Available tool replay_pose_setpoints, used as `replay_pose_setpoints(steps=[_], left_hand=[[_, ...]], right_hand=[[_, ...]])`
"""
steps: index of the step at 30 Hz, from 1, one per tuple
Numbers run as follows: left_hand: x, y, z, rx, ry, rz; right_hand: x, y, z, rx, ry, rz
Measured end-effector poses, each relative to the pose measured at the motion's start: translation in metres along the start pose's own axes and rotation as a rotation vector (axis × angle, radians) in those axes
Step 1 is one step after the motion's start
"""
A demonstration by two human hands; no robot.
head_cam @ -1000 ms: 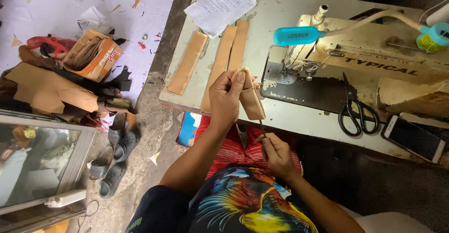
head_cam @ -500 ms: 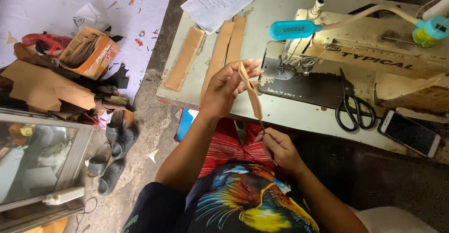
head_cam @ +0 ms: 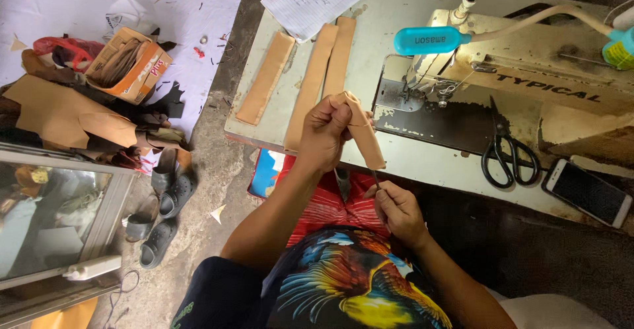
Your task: The person uses a screwdriver to fold and align a long strip of tan fabric, then uses scissors to trim the ends. The person repeats this process with multiple fabric strips, folding, aligning, and cutting them into shorter pieces.
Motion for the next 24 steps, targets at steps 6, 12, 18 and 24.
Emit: replay_pose_setpoints(steps=[6,12,18,24], left_hand=[[0.008,-0.003,0.000,-0.003,0.023,-0.068],[0.026,-0.015,0.000,-0.062,-0.034,-0.069],[0.011,0.001,-0.006,-0.049,0.035,-0.033],[-0.004,0.000,0.058,-0.154,-0.185,-0.092]], right_hand=[[-0.019,-0.006,-0.021,0.036,0.071,-0.038],[-0.011,0.006,-0.010,0.039,0.065,-0.026],[-0.023,0.002,-0.009,0.082,0.042,0.065],[-0.021,0.006,-0.008,0.050,0.007,0.036]])
Point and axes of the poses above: each hand's wrist, its own y-axis away from the middle knuckle, its own x-axis out of the back of the hand, z = x × y, the point moved 6 cm from there along -y, towards the middle knuckle, and after that the axes turned 12 degrees about -y, right-handed, at the moved point
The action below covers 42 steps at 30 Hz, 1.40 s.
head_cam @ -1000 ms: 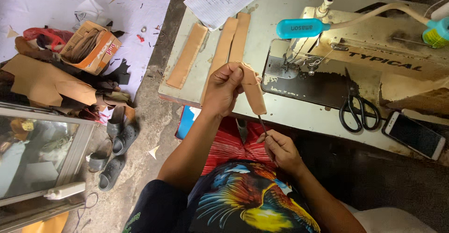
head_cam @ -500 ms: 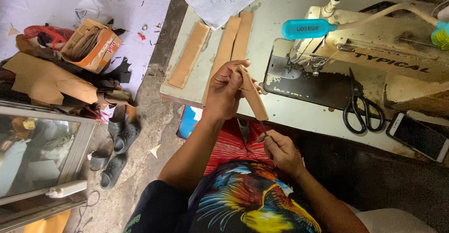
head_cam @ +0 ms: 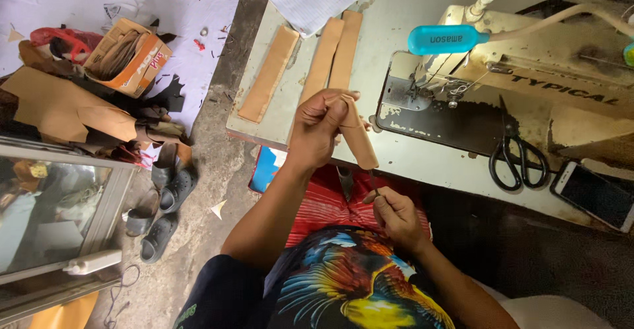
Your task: The person uses a screwdriver to fold and align a long strip of tan fabric, then uses scissors to trim the ends. The person repeats this process with multiple fabric strips, folding, aligning, and cutting them into shorter pieces.
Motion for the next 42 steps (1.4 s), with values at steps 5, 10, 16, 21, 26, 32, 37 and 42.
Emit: replay_pose_setpoints(steps=[5,10,16,21,26,32,37,42], left_hand=[[-0.016,0.014,-0.002,0.005,0.023,-0.038],[-0.011,0.015,0.009,0.005,0.005,-0.052],[0.004,0.017,-0.033,-0.047,-0.002,-0.114],[0.010,0.011,-0.020,-0.147,-0.154,-0.159],[0.010,0.013,-0.041,-0.073,-0.023,-0.082],[0.007,0.023,-0.089,0.039,0.338,-0.045],[0.026,0.013,-0.099,0.116,0.305,-0.048],[0.027,0.013,-0.101,0.113,0.212,0.055]], right_hand=[[0.001,-0.002,0.001,0.045,0.041,-0.029],[0.003,-0.003,0.006,0.063,0.026,-0.063],[0.006,-0.001,0.007,0.013,0.059,-0.064],[0.004,0.002,0.011,-0.029,-0.043,-0.027],[0.007,0.002,0.013,0.008,-0.052,-0.048],[0.011,0.004,0.035,0.019,-0.060,-0.070],[0.004,0.003,0.024,-0.043,-0.112,-0.058],[0.004,-0.002,0.029,-0.063,-0.135,-0.086]])
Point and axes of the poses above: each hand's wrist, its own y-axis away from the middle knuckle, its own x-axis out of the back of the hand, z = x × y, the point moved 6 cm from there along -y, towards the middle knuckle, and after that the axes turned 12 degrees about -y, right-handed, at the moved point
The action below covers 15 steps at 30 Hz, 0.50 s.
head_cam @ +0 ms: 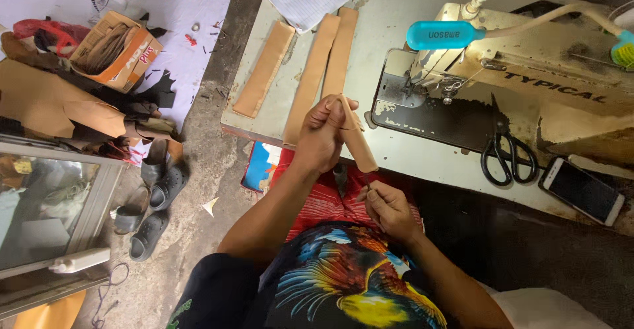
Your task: The person uses a screwdriver to fold and align a long strip of tan fabric, then uses scissors to trim the ends. The person repeats this process with multiple fabric strips, folding, aligning, and cutting them into shorter pieces.
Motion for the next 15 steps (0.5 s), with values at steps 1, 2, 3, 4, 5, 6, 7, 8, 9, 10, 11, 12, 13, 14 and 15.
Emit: replay_pose_setpoints(steps=[1,2,3,4,5,6,7,8,9,10,11,12,13,14,15], left_hand=[[0.001,-0.001,-0.001,0.004,-0.003,0.000],[0.002,-0.002,-0.002,0.002,-0.036,0.013],[0.004,-0.004,-0.002,-0.004,-0.070,0.032],[0.001,-0.002,0.008,-0.003,-0.073,0.035],[-0.007,0.000,0.015,0.043,-0.089,-0.026],[-0.014,0.003,0.021,0.089,-0.103,-0.088],[-0.015,0.000,0.023,0.093,-0.101,-0.089],[-0.015,-0.003,0.027,0.056,-0.236,-0.083],[-0.015,-0.005,0.030,0.020,-0.368,-0.074],[-0.011,-0.009,0.032,0.027,-0.365,-0.074],[-0.009,-0.013,0.036,0.002,-0.470,-0.090],[-0.007,-0.017,0.040,-0.022,-0.575,-0.107],[-0.017,-0.014,0.052,-0.026,-0.576,-0.111],[-0.030,-0.010,0.063,-0.025,-0.629,-0.137],[-0.042,-0.006,0.075,-0.024,-0.683,-0.164]], right_hand=[[0.001,0.000,0.002,-0.001,-0.004,0.003],[0.000,0.001,0.004,0.000,-0.024,-0.005],[0.000,0.000,0.005,-0.001,-0.043,-0.018],[-0.001,-0.001,-0.001,-0.004,-0.047,-0.020],[-0.002,0.001,-0.006,-0.014,-0.057,0.002],[-0.002,0.002,-0.012,-0.025,-0.067,0.023],[-0.002,0.002,-0.012,-0.026,-0.066,0.028],[-0.004,0.002,-0.012,-0.029,-0.097,-0.001],[-0.006,0.003,-0.012,-0.035,-0.127,-0.030],[-0.013,-0.002,-0.029,-0.039,-0.126,-0.025],[-0.022,-0.009,-0.048,-0.011,0.015,-0.060],[-0.032,-0.016,-0.067,0.017,0.157,-0.096],[-0.031,-0.027,-0.079,0.023,0.158,-0.097],[-0.028,-0.036,-0.091,0.028,0.243,-0.073],[-0.026,-0.046,-0.104,0.035,0.328,-0.047]])
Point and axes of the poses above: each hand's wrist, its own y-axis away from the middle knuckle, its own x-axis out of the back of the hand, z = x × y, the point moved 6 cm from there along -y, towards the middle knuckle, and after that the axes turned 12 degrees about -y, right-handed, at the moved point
